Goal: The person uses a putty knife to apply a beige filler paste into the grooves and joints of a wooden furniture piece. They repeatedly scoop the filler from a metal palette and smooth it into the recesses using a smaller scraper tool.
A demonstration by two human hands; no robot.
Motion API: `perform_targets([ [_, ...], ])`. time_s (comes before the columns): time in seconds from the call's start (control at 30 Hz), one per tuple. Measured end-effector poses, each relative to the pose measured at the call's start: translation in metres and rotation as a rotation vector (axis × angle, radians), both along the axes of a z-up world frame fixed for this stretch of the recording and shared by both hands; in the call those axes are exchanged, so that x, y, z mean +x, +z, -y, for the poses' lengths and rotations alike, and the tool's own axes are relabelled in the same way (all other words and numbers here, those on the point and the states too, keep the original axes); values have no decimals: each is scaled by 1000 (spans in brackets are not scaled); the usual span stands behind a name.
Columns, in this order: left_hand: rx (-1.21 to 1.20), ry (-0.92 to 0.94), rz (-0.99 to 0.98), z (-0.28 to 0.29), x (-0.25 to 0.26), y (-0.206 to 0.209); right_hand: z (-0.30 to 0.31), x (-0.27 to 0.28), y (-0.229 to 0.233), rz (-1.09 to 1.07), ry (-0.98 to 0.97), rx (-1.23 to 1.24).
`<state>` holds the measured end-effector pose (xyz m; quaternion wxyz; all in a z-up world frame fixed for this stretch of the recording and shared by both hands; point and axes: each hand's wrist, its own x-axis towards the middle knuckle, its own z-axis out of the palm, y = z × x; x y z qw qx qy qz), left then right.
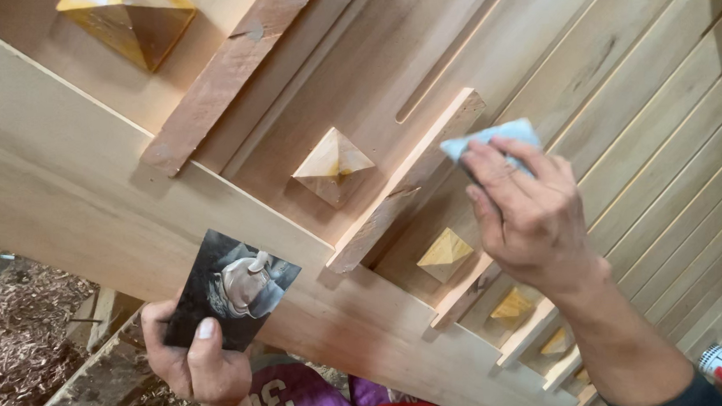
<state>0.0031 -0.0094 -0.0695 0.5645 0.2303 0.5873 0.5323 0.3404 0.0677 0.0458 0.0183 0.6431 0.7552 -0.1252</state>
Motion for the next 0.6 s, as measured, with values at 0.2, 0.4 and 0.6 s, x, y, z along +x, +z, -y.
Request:
perform_targets([
  [0.2, -42, 12, -9, 3, -2, -3, 8, 4, -30, 86, 127, 155],
  [0.4, 10, -9, -182, 8, -2, -7, 1, 22, -5, 11, -85, -18],
  [0.6, 81, -67, -425, 11, -8, -13, -3, -13, -11, 107, -33, -47],
])
